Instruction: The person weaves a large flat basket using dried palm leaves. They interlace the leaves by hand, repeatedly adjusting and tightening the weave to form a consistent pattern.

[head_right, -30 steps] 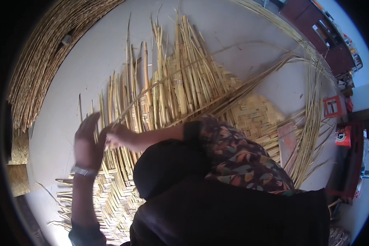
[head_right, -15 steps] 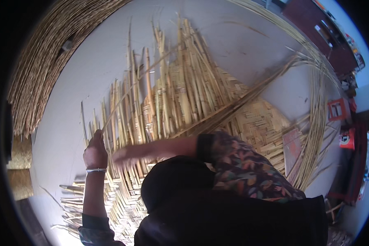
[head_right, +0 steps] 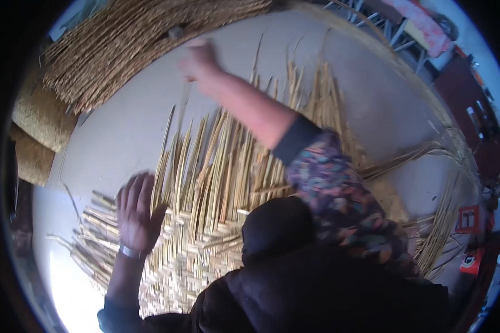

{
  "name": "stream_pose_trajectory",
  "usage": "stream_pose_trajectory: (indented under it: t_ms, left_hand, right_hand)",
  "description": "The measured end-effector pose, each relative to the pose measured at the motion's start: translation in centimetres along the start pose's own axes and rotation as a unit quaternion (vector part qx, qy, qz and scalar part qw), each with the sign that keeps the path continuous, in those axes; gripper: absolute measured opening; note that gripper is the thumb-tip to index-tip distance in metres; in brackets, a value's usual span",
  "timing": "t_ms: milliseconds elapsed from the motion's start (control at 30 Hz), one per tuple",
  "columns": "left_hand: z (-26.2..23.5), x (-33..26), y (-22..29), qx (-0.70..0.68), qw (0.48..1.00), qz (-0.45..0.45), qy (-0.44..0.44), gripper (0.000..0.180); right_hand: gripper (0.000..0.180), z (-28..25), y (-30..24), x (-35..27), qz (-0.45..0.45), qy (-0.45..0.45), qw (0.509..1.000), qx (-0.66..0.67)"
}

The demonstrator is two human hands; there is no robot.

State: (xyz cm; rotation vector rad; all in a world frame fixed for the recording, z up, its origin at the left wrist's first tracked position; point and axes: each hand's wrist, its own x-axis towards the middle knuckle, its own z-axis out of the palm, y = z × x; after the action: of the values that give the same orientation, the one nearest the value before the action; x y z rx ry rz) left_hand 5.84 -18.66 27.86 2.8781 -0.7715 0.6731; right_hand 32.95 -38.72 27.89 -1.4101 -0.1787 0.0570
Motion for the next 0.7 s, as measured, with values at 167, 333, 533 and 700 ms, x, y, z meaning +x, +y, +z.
stream_pose_trajectory:
  t_ms: [167, 333, 533, 700]
  left_hand:
    - [-6.7, -2.5, 3.7, 0.004, 0.994, 0.099, 0.054, 0.040]
    - [-12.6, -5.5, 5.2, 0.023, 0.993, 0.111, 0.029, 0.028]
    - [-14.2, -18.9, -3.2, 0.218, 0.941, -0.231, 0.116, 0.045]
    - [-11.4, -32.5, -8.2, -0.110, 0.845, -0.520, -0.051, 0.055]
  right_hand:
    - [0.018, 20.2, -11.0, -11.9, -0.236, -0.399, 0.770, -0.438]
    - [0.024, 31.9, -8.7, -24.1, -0.528, -0.556, 0.330, -0.550]
    - [0.027, 33.7, 2.2, -21.7, -0.639, -0.534, 0.404, -0.378]
    - [0.039, 33.8, 0.9, -24.1, -0.391, -0.584, 0.481, -0.523]
